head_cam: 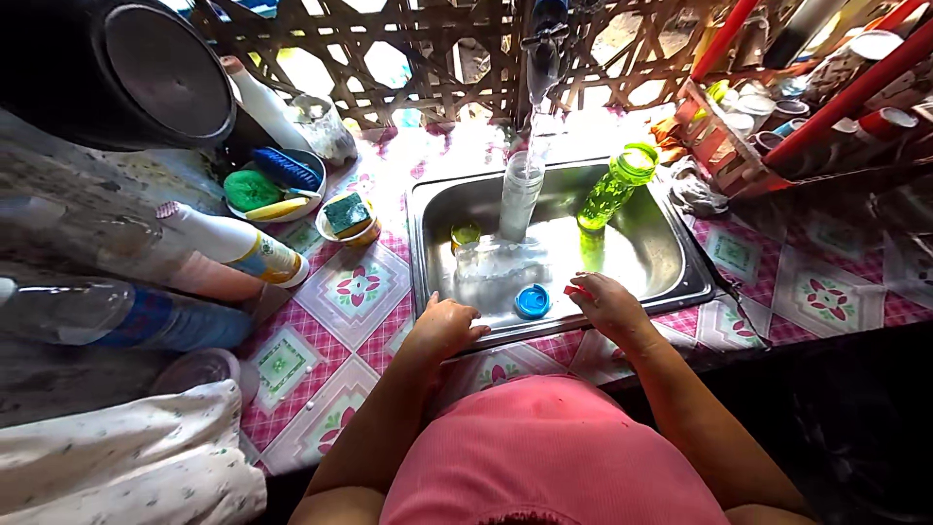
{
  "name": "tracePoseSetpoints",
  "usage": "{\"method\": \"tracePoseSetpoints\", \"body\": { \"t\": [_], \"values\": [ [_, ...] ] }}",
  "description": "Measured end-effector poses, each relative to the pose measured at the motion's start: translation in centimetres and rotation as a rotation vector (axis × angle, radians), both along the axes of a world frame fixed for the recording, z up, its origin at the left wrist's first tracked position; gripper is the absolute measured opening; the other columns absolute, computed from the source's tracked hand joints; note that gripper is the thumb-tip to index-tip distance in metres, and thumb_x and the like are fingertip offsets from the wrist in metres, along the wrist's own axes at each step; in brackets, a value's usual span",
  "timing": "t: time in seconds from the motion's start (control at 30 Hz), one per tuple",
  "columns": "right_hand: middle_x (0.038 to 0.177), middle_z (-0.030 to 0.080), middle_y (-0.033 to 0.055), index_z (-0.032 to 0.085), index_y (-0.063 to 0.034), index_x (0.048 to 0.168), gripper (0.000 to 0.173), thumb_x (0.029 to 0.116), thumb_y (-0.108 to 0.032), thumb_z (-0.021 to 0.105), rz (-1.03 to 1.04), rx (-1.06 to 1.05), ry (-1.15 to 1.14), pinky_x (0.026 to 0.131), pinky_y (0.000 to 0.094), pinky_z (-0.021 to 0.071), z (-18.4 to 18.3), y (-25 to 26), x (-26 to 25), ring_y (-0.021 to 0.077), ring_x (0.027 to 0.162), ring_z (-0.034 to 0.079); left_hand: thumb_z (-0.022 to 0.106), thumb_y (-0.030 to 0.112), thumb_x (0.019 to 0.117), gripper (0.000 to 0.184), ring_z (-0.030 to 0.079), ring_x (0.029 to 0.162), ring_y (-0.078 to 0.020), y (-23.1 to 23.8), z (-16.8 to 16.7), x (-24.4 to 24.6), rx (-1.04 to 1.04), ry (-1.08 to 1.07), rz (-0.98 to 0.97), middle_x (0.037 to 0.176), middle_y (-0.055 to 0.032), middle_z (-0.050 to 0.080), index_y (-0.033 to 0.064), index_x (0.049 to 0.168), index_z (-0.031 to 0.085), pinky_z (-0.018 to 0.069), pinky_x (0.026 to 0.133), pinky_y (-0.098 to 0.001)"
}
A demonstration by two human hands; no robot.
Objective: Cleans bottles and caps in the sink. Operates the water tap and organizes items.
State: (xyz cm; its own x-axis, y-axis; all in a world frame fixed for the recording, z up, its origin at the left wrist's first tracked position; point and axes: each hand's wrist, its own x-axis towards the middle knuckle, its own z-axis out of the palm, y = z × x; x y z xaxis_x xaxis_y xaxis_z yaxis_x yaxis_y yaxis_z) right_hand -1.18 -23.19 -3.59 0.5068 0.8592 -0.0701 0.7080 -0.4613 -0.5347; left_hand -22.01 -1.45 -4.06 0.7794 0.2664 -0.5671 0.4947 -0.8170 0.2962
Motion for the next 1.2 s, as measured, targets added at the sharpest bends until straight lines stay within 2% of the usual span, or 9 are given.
{"method": "tracePoseSetpoints", "body": {
  "t": [0.33,0.5,0.67,0.73,0.83,0.9,0.97,1.1,1.2],
  "values": [
    [0.11,0.072,0.0186,0.069,0.0,0.122,0.033,0.1004,-0.023,0.062,0.031,-0.002,-0.013,0.097,0.0572,0.0502,-0.4,0.4,-0.3,0.0347,0.106,0.069,0.051,0.054,0.1026,0.054,0.061,0.125,-0.0294,0.1,-0.2,-0.2,-0.008,-0.02,0.02,0.119,-0.0111,0.072,0.0132,0.135,0.066,0.0191,0.122,-0.0626],
    [0.122,0.07,0.0185,0.07,0.001,0.12,0.031,0.099,-0.021,0.062,-0.019,0.247,-0.107,0.099,0.0567,0.0513,-2.1,0.0,-0.1,0.035,0.114,0.068,0.051,0.054,0.1025,0.054,0.061,0.124,-0.0286,0.2,-0.3,0.0,-0.004,-0.008,0.005,0.118,-0.0107,0.072,0.0136,0.135,0.066,0.0225,0.121,-0.0603],
    [0.124,0.069,0.0183,0.066,-0.0004,0.13,0.039,0.1004,-0.025,0.059,-0.066,0.177,0.002,0.105,0.0494,0.0485,-1.6,-0.1,0.3,0.0314,0.117,0.066,0.051,0.056,0.1022,0.055,0.062,0.124,-0.0289,0.5,-0.5,0.2,-0.011,-0.008,0.005,0.119,-0.0101,0.072,0.0139,0.136,0.065,0.0246,0.121,-0.06],
    [0.121,0.069,0.0186,0.064,0.0008,0.131,0.041,0.0996,-0.025,0.062,-0.15,0.199,0.177,0.102,0.044,0.0506,-1.2,0.1,0.2,0.0272,0.113,0.067,0.051,0.056,0.1021,0.055,0.063,0.122,-0.0286,0.5,-0.4,0.4,-0.003,-0.005,0.005,0.118,-0.0102,0.073,0.014,0.136,0.065,0.0251,0.12,-0.0594],
    [0.117,0.068,0.0177,0.057,0.0061,0.129,0.037,0.099,-0.014,0.064,-0.493,0.44,0.771,0.091,0.0368,0.0571,-0.8,1.0,-0.1,0.0196,0.102,0.069,0.051,0.055,0.1021,0.055,0.063,0.121,-0.028,0.3,-0.7,0.4,0.008,0.001,-0.004,0.116,-0.0098,0.073,0.0135,0.135,0.065,0.0256,0.12,-0.0585],
    [0.11,0.067,0.0189,0.051,0.0023,0.132,0.032,0.1048,-0.014,0.055,-0.753,0.626,1.207,0.079,0.041,0.0601,-0.4,1.6,0.2,0.0252,0.092,0.07,0.051,0.055,0.1021,0.054,0.064,0.12,-0.0268,0.2,-1.0,0.5,0.025,0.001,-0.012,0.115,-0.0088,0.074,0.0144,0.135,0.066,0.0263,0.12,-0.0575],
    [0.113,0.066,0.0199,0.05,-0.0033,0.134,0.036,0.1076,-0.027,0.045,-0.901,0.771,1.554,0.081,0.0455,0.0597,-0.5,1.9,1.0,0.0298,0.096,0.069,0.05,0.055,0.1024,0.053,0.063,0.122,-0.0268,0.1,-1.0,0.5,0.037,0.011,-0.022,0.117,-0.0084,0.074,0.0158,0.135,0.067,0.0266,0.12,-0.0574],
    [0.108,0.066,0.0163,0.057,-0.0069,0.122,0.033,0.1038,-0.033,0.046,-0.981,0.887,1.684,0.076,0.0443,0.0583,-1.5,2.0,1.5,0.028,0.094,0.068,0.05,0.054,0.1028,0.043,0.06,0.127,-0.0247,0.0,-1.1,0.4,0.048,0.036,-0.067,0.118,-0.003,0.074,0.0238,0.118,0.077,0.025,0.12,-0.059],
    [0.108,0.065,0.0163,0.055,-0.0067,0.119,0.029,0.1024,-0.029,0.046,-1.03,0.958,1.706,0.077,0.0451,0.0572,-1.7,1.9,1.3,0.028,0.095,0.067,0.051,0.052,0.1026,0.04,0.058,0.13,-0.0255,0.0,-1.3,0.2,0.042,0.044,-0.08,0.122,-0.0033,0.072,0.0267,0.12,0.076,0.0246,0.12,-0.0595]
  ]
}}
